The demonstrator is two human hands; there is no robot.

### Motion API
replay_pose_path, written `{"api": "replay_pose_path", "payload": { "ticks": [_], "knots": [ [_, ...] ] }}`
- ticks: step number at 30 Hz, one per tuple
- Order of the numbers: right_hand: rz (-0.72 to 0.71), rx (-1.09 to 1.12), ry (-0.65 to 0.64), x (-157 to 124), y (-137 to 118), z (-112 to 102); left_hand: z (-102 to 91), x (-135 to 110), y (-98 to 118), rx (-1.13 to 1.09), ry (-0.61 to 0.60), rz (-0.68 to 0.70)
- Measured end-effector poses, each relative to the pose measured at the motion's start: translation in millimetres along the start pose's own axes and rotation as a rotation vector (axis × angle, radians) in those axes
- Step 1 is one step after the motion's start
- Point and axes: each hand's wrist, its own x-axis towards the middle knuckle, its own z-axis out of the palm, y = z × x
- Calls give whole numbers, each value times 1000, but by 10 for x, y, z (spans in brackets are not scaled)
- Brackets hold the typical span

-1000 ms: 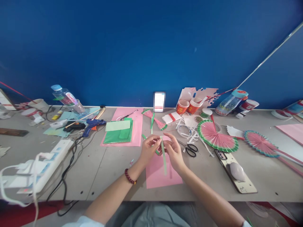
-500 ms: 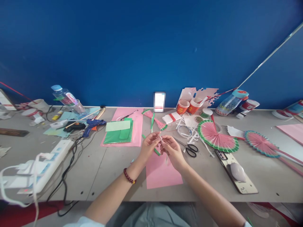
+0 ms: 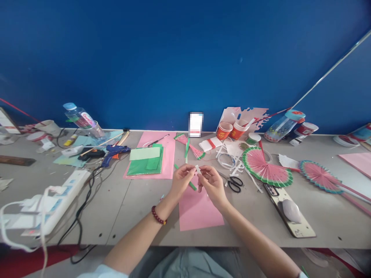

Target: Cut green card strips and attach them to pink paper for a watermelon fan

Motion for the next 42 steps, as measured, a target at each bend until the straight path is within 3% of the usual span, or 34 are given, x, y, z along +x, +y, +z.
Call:
{"api": "replay_pose_path", "payload": {
  "ticks": [9, 34, 39, 42],
  "knots": [
    [19, -17, 1, -2, -9, -7, -20, 5, -13, 122, -14, 96],
    [6, -138, 63, -7, -10, -30, -31, 5, -22, 153, -23, 119],
    [-55, -265, 92, -23, 4, -43, -22, 5, -15, 174, -19, 125],
    [-166, -384, 114, -35, -3, -54, -15, 3, -3, 191, -15, 136]
  ]
}}
